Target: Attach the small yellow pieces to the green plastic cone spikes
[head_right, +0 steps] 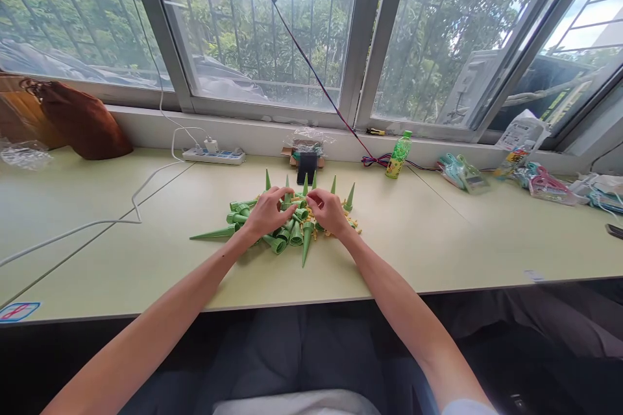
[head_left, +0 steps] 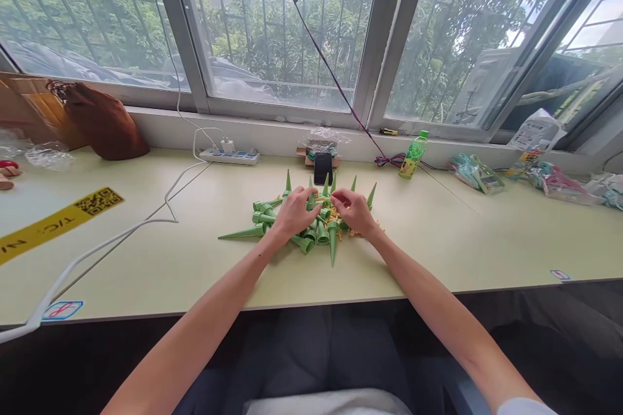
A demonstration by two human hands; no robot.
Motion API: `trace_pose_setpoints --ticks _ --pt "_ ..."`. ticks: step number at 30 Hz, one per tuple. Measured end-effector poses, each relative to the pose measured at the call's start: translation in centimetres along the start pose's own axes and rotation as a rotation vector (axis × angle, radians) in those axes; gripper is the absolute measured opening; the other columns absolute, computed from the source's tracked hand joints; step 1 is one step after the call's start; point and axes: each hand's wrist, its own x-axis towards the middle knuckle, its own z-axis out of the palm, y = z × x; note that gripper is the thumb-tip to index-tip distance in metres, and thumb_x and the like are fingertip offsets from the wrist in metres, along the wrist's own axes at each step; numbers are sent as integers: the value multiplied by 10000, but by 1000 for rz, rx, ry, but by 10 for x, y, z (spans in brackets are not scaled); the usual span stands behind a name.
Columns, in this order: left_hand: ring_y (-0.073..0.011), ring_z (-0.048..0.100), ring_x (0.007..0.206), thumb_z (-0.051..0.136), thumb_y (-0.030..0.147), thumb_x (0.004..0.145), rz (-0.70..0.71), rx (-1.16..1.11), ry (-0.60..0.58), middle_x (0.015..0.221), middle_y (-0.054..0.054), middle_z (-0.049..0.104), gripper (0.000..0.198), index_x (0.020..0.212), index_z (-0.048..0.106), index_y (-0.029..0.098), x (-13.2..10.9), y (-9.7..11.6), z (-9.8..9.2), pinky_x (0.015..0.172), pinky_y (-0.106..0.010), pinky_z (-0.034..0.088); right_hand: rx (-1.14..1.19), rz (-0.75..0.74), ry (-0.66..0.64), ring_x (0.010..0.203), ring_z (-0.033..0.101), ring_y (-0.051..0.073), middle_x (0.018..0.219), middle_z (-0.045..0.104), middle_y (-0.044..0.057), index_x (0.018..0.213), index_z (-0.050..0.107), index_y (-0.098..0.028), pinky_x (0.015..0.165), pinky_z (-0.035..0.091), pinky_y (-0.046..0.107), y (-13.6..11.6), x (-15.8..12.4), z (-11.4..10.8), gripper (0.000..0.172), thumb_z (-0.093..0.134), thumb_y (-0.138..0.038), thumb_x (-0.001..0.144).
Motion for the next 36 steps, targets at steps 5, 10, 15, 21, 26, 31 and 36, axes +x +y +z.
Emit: trace_pose_setpoints --ticks 5,10,15,21,26,31,36 --pt "-176 587 757 596 329 856 5 -8 6 968 -58 583 306 1133 602 199 1 0 0 723 -299 462 7 -13 26 658 585 147 815 672 57 888 654 -166 623 497 270 -4 0 0 245 526 -374 902" --pt "-157 555 694 606 309 849 22 -4 -3 956 -46 572 316 1145 599 200 1 -2 2 717 -305 458 7 -22 41 669 592 145 823 678 58 885 654 -163 626 500 267 -6 0 0 234 535 -363 899" --pt "-128 511 625 616 312 845 49 -36 -19 957 -36 555 329 1156 593 207 1 -4 4 683 -295 454 11 -28 17 681 599 147 839 684 59 894 657 -168 622 500 268 -7 0 0 225 541 -361 899" --pt "-116 500 611 628 295 838 80 -63 -13 970 -31 551 330 1156 590 217 0 -4 4 691 -290 456 17 -39 -16 652 594 134 847 683 54 909 660 -173 611 496 267 -8 0 0 254 561 -407 898" --pt "-111 491 604 637 289 832 102 -76 -16 947 -20 533 309 1133 596 230 1 -3 4 692 -285 456 35 -52 -47 648 598 132 869 678 59 935 662 -178 600 503 265 -7 0 0 285 579 -447 891" --pt "-107 486 597 636 291 833 106 -88 -20 930 -13 515 310 1134 594 234 0 -3 5 681 -279 455 31 -58 -64 650 604 130 874 677 56 942 658 -185 601 509 265 -6 -1 0 272 585 -442 891" --pt "-106 495 602 632 287 833 119 -114 -24 943 -16 513 318 1143 588 230 0 -4 6 665 -272 455 26 -64 -62 662 612 133 877 676 51 945 657 -191 611 511 267 -4 0 1 231 608 -407 878"
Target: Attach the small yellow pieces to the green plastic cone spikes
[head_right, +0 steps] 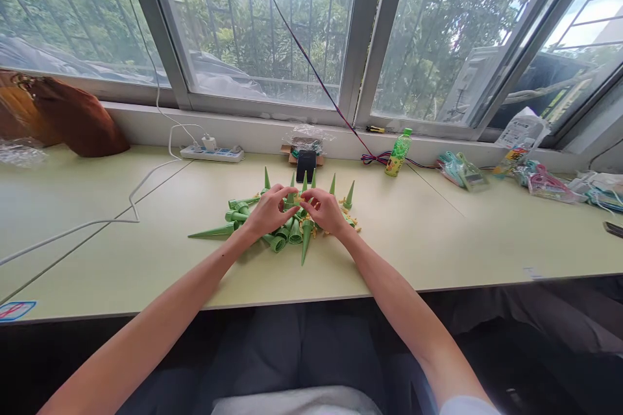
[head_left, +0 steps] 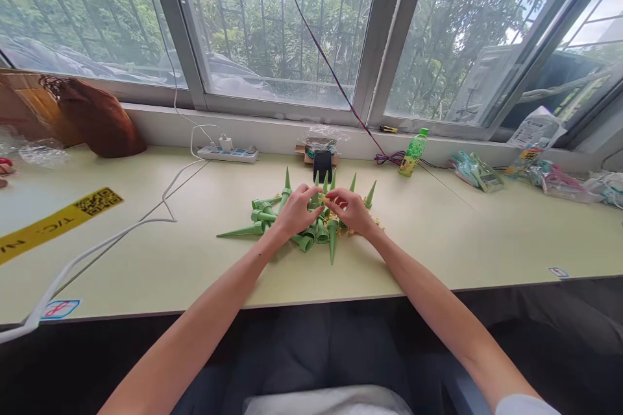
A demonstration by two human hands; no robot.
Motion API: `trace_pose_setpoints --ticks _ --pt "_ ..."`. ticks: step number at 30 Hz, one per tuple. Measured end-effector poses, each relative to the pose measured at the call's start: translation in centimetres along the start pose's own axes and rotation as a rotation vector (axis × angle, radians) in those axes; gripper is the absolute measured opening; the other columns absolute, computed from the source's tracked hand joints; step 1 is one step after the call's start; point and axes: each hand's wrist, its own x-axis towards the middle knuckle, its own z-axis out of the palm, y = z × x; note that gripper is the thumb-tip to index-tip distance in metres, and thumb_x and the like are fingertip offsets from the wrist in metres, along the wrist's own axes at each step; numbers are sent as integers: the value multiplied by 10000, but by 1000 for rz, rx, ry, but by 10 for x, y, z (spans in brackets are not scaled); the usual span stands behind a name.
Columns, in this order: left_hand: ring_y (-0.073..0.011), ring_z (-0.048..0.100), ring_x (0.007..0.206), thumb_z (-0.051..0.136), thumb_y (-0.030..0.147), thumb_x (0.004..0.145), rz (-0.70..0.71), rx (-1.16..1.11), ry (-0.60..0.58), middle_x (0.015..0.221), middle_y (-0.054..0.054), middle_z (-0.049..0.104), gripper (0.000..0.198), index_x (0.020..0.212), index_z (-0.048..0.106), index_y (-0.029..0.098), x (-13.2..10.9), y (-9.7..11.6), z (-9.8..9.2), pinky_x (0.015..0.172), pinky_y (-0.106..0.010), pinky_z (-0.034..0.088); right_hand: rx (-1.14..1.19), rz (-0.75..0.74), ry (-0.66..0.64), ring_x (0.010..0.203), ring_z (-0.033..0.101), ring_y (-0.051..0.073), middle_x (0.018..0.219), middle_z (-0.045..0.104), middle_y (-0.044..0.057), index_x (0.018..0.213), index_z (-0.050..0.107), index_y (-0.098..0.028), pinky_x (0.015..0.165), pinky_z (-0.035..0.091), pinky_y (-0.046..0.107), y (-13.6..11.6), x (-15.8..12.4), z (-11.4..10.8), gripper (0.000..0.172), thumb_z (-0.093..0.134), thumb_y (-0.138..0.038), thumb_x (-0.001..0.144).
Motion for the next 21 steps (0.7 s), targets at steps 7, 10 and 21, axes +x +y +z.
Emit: trace_pose_setpoints --ticks 7,10,21 --pt "-95 483 575 650 287 823 20 -11 4 947 -12 515 326 1139 591 234 0 -1 0 656 -271 453 -5 5 6 648 606 132 862 674 47 933 664 -189 614 501 269 4 0 1 231 619 -407 873" --pt "-93 482 573 652 289 822 17 -19 4 946 -10 511 327 1139 591 234 0 0 0 657 -270 453 -5 6 7 638 600 129 859 676 49 929 669 -186 611 498 268 4 0 1 251 609 -425 878" --pt "-91 489 570 655 319 827 16 -47 10 916 -9 503 316 1125 599 231 0 2 -1 653 -269 459 -10 44 10 626 602 135 837 684 54 924 686 -180 598 493 266 4 1 1 320 582 -480 888"
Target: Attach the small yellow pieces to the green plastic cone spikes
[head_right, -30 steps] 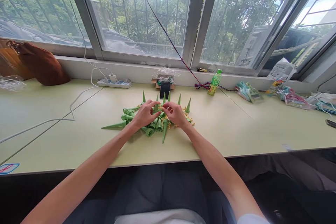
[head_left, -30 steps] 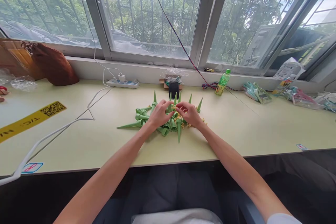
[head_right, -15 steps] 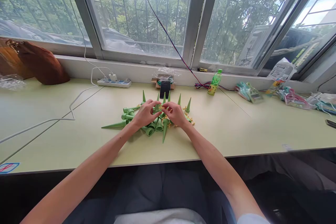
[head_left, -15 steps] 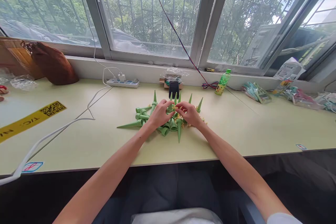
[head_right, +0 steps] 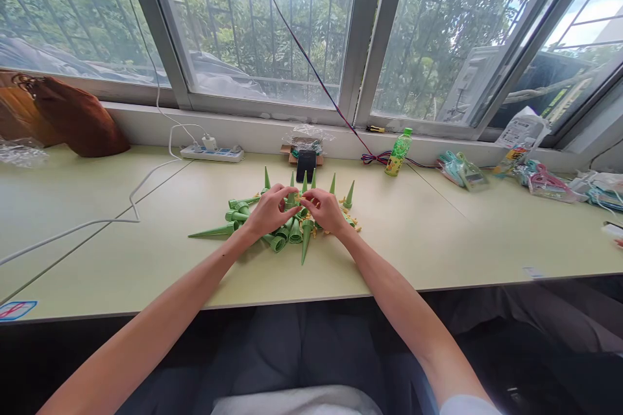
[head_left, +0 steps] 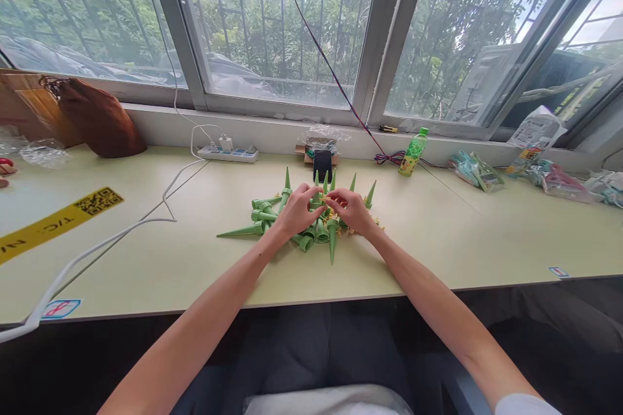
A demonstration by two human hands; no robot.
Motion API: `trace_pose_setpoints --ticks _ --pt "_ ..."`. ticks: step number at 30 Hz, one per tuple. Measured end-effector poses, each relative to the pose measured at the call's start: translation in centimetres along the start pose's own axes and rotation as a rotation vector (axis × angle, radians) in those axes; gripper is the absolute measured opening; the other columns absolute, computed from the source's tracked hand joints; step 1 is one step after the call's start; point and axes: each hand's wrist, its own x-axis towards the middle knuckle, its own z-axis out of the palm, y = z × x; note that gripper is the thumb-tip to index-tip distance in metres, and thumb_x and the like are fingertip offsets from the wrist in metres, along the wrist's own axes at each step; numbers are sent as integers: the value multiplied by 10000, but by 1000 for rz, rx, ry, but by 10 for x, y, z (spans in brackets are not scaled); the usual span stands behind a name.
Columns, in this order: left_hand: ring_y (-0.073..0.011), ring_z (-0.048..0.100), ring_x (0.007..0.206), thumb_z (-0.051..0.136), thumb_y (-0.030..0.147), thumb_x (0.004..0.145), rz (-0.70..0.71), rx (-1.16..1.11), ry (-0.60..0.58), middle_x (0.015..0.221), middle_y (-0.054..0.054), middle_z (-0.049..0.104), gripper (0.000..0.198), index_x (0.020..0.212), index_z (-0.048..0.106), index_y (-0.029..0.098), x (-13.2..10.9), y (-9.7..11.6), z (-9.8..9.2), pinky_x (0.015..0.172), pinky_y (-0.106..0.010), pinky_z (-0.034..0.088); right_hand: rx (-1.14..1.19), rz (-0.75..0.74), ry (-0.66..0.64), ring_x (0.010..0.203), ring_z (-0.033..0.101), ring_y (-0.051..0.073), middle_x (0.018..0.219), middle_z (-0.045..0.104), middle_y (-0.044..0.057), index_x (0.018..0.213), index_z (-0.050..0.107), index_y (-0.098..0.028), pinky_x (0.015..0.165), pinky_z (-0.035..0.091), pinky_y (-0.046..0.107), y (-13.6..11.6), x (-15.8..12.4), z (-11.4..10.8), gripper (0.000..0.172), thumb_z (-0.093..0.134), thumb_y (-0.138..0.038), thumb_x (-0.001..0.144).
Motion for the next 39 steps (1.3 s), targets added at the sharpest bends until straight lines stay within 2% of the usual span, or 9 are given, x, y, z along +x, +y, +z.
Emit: trace_pose_setpoints --ticks 19,27,39 --pt "-85 501 573 653 319 836 8 -12 3 925 -14 517 301 1109 599 204 1 2 0 654 -266 469 -2 20 10 609 572 142 730 662 36 885 683 -172 611 480 273 1 0 0 347 558 -495 896" --pt "-93 518 583 655 351 836 6 -10 1 948 -24 532 328 1127 596 210 1 0 1 660 -276 479 44 10 29 702 622 161 864 708 65 931 691 -182 672 526 300 0 0 1 251 593 -407 875" --pt "-96 534 599 652 379 843 4 -9 4 961 -27 540 332 1124 599 210 0 -1 1 659 -274 488 87 28 19 725 644 162 893 712 60 945 687 -187 677 533 295 -2 -1 0 236 606 -395 867"
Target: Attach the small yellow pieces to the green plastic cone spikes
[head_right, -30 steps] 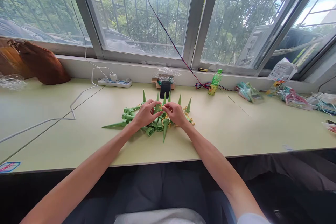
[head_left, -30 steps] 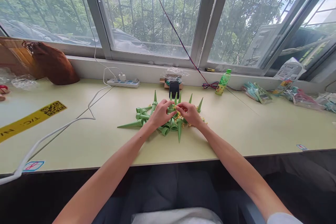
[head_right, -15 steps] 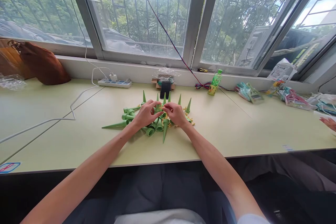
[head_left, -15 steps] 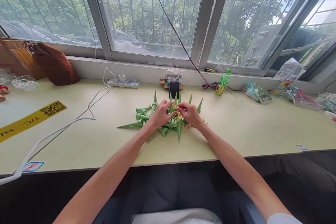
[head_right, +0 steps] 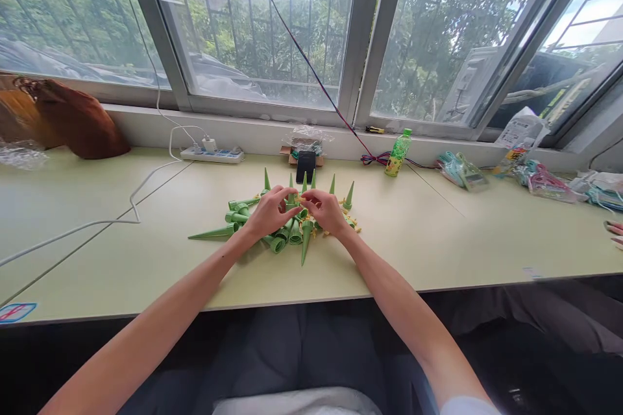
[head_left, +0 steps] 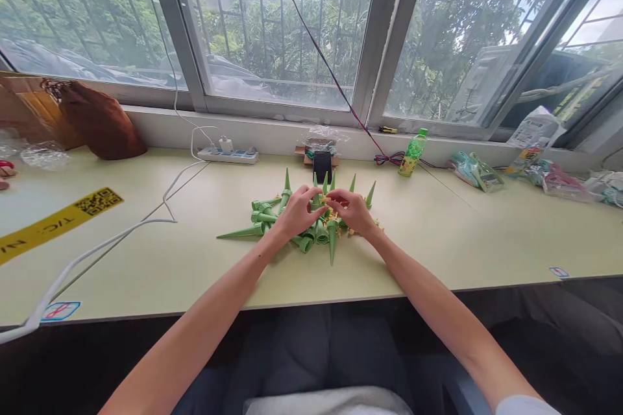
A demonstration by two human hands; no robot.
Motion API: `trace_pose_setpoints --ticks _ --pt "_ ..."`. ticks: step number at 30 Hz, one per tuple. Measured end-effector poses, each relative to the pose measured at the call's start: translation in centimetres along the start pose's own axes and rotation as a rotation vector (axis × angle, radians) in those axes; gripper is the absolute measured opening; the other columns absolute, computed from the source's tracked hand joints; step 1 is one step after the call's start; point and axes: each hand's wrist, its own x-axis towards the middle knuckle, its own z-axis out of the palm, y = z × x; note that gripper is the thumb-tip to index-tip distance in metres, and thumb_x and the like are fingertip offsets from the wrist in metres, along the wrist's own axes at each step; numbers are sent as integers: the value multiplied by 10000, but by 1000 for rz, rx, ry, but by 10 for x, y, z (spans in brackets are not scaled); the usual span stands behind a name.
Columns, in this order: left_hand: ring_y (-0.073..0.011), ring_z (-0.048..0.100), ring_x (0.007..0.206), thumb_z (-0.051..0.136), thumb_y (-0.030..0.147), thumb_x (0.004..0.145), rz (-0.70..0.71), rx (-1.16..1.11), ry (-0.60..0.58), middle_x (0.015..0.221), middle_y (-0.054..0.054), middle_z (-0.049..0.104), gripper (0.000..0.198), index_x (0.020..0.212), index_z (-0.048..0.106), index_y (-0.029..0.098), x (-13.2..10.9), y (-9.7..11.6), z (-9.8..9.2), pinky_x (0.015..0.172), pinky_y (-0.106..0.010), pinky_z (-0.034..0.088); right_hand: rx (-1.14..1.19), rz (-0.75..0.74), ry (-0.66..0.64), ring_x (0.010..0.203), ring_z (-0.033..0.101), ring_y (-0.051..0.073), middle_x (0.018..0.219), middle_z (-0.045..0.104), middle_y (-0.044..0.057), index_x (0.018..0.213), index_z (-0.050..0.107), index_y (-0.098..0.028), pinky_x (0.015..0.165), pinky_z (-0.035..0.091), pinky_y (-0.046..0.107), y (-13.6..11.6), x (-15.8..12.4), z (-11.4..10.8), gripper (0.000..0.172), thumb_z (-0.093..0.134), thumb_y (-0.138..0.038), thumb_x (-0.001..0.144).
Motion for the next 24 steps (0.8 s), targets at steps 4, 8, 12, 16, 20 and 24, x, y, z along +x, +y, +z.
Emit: trace_pose_setpoints --ticks 4,8,12,16,20,24 --pt "-98 537 609 650 379 845 -7 -14 -4 980 -36 550 333 1127 599 210 0 0 0 652 -272 495 6 2 -2 700 642 159 884 710 60 943 682 -183 650 529 289 0 0 0 254 600 -412 868" --pt "-102 546 624 647 391 847 -16 -28 -6 987 -37 548 339 1130 595 213 0 1 -1 642 -264 498 20 17 2 680 635 158 854 700 54 946 675 -182 599 512 270 1 0 0 272 600 -430 864" --pt "-94 538 610 654 368 842 -9 -29 -7 976 -31 543 332 1129 592 212 0 3 -2 645 -260 492 17 13 -5 653 619 154 807 685 47 951 676 -182 600 503 270 3 -1 1 288 590 -445 873" --pt "-89 525 592 659 358 838 0 -23 -4 948 -23 533 314 1107 597 208 0 4 -2 642 -258 481 -13 8 -6 608 586 143 754 668 38 914 682 -178 587 488 268 3 0 1 318 581 -477 877" --pt "-86 517 578 645 351 848 2 -20 -7 936 -18 523 293 1098 598 206 0 5 -2 639 -261 473 -42 13 -4 576 558 134 699 651 25 880 680 -176 571 467 262 1 -1 1 362 571 -521 876" --pt "-85 508 574 655 336 840 1 -11 -9 934 -16 520 309 1112 594 203 0 5 -1 643 -265 471 -60 23 -12 544 526 128 624 613 7 825 668 -174 555 436 255 -1 -1 0 400 547 -550 885"
